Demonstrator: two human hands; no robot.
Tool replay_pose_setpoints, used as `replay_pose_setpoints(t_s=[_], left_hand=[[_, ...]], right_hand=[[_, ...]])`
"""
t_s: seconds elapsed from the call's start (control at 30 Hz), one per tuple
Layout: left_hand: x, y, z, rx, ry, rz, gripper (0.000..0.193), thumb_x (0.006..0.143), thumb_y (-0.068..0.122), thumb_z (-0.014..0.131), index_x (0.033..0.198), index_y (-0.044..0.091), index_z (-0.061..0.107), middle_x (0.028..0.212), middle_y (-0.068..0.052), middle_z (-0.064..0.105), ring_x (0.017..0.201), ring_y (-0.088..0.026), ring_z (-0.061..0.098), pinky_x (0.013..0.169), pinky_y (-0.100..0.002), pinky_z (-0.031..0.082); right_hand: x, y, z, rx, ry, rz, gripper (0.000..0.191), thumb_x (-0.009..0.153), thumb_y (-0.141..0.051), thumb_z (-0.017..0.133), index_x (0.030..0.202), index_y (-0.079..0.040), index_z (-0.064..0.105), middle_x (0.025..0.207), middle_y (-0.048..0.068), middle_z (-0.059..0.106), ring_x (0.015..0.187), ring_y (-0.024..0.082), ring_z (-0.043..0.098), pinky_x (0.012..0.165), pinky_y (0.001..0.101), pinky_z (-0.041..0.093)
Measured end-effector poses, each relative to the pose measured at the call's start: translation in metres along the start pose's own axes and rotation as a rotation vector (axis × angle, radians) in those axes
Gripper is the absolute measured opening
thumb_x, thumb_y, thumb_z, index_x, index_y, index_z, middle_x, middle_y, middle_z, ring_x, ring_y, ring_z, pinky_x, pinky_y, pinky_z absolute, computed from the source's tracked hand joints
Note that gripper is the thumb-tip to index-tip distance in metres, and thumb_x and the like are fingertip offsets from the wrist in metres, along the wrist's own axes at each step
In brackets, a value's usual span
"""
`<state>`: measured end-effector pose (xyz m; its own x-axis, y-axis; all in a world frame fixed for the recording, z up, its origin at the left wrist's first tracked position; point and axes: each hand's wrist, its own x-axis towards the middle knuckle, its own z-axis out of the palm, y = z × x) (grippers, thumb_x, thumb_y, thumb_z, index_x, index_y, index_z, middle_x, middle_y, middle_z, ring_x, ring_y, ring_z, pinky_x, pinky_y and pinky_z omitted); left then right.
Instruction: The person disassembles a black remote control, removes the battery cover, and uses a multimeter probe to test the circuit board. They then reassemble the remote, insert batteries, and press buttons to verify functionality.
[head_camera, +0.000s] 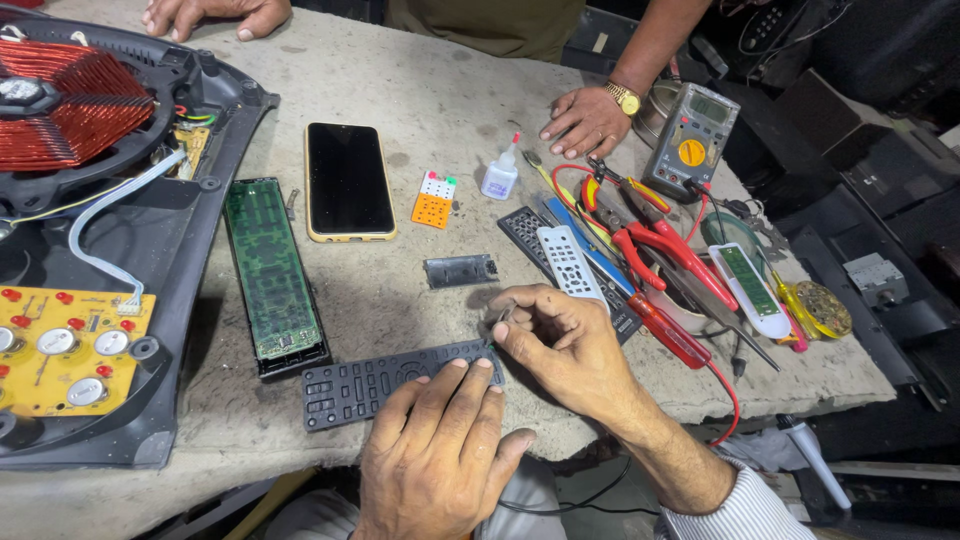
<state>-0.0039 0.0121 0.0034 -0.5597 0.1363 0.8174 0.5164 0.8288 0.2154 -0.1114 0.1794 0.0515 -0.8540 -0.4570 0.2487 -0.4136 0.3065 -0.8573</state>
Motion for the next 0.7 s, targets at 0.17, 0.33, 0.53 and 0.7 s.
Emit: replay_pose_setpoints(t_s=[0.17,0.33,0.53,0.7], left_hand=[[0.000,0.000,0.000,-0.005,0.002,0.007,0.046,0.090,0.043,0.072,0.108,0.001,0.073,0.120,-0.015,0.070,0.113,-0.029,0.064,0.094,-0.047,0.047],[-0.001,-0.001,0.001,-0.004,0.003,0.007,0.046,0.090,0.043,0.072,0.108,0.001,0.073,0.120,-0.015,0.070,0.113,-0.029,0.065,0.093,-0.047,0.047],[-0.001,-0.001,0.003,0.022,0.027,0.013,0.045,0.089,0.043,0.072,0.108,0.002,0.073,0.121,-0.014,0.070,0.112,-0.029,0.065,0.094,-0.047,0.046],[-0.003,-0.002,0.006,0.044,0.033,0.023,0.044,0.089,0.044,0.072,0.107,0.004,0.074,0.119,-0.013,0.072,0.111,-0.028,0.066,0.094,-0.045,0.046]], right_hand=[[0.000,0.003,-0.001,0.063,-0.010,0.006,0.024,0.092,-0.004,0.075,0.115,0.001,0.071,0.081,-0.006,0.061,0.073,0.001,0.051,0.062,0.0192,0.044],[-0.001,0.008,-0.001,0.042,0.006,0.006,0.025,0.092,-0.003,0.075,0.116,0.001,0.072,0.081,-0.004,0.063,0.073,0.002,0.053,0.062,0.0195,0.045],[-0.008,0.007,-0.003,0.184,0.245,-0.108,0.031,0.092,-0.001,0.074,0.122,0.003,0.066,0.091,0.002,0.067,0.079,0.008,0.065,0.071,0.0231,0.057],[-0.029,-0.006,-0.019,0.159,0.443,-0.321,0.042,0.093,-0.003,0.073,0.130,0.001,0.052,0.098,0.008,0.071,0.084,0.012,0.070,0.076,0.0256,0.060]])
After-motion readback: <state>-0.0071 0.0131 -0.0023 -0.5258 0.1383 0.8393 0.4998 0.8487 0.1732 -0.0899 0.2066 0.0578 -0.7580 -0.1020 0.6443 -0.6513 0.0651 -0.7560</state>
